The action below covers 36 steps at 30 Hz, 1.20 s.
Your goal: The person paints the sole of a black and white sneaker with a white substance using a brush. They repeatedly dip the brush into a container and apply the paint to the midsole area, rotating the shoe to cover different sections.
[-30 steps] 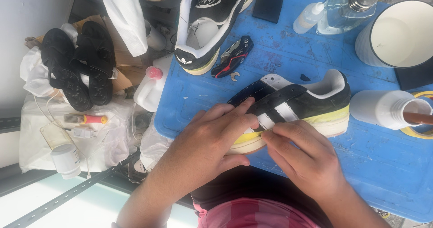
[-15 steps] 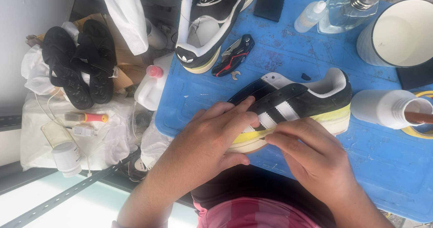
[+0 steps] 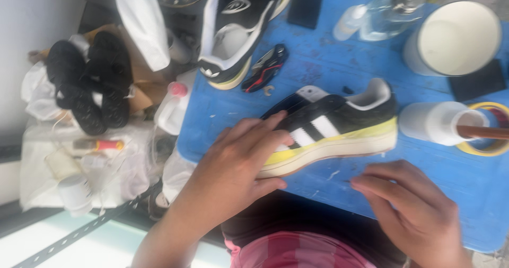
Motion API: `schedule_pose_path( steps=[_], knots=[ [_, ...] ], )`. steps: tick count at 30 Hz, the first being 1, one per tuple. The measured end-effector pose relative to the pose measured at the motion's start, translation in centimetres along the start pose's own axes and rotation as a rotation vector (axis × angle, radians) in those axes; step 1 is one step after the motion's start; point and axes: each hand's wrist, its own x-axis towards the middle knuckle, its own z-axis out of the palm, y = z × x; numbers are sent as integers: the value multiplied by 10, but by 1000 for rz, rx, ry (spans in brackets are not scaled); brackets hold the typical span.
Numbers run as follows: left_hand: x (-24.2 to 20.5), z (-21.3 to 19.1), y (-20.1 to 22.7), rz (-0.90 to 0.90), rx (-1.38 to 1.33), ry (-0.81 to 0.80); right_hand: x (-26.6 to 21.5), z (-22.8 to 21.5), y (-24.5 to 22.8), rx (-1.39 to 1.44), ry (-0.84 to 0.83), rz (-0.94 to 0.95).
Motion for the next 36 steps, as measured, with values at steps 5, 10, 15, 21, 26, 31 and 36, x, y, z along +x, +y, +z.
schedule_pose_path(
  steps=[5,10,15,21,26,31,36],
  knots=[
    [4,4,8,6,65,77,-57,-53,53,-136,1,405],
    [25,21,13,-246,273,-159,-80,-70,94,-206,222,431],
    [34,26,22,-141,249,-308,-61,-79,101,-321,343,278],
    [22,32,30,-137,158,-191,-19,-82,84,-44,405,223],
    [15,47,32,-150,-19,21,-2,-77,84,-71,325,189],
    [15,53,28,-429,-169,46,-20,-88,87,73,534,210],
    [17,63,26,-492,-477,70,-36,-88,105,317,691,196]
  ],
)
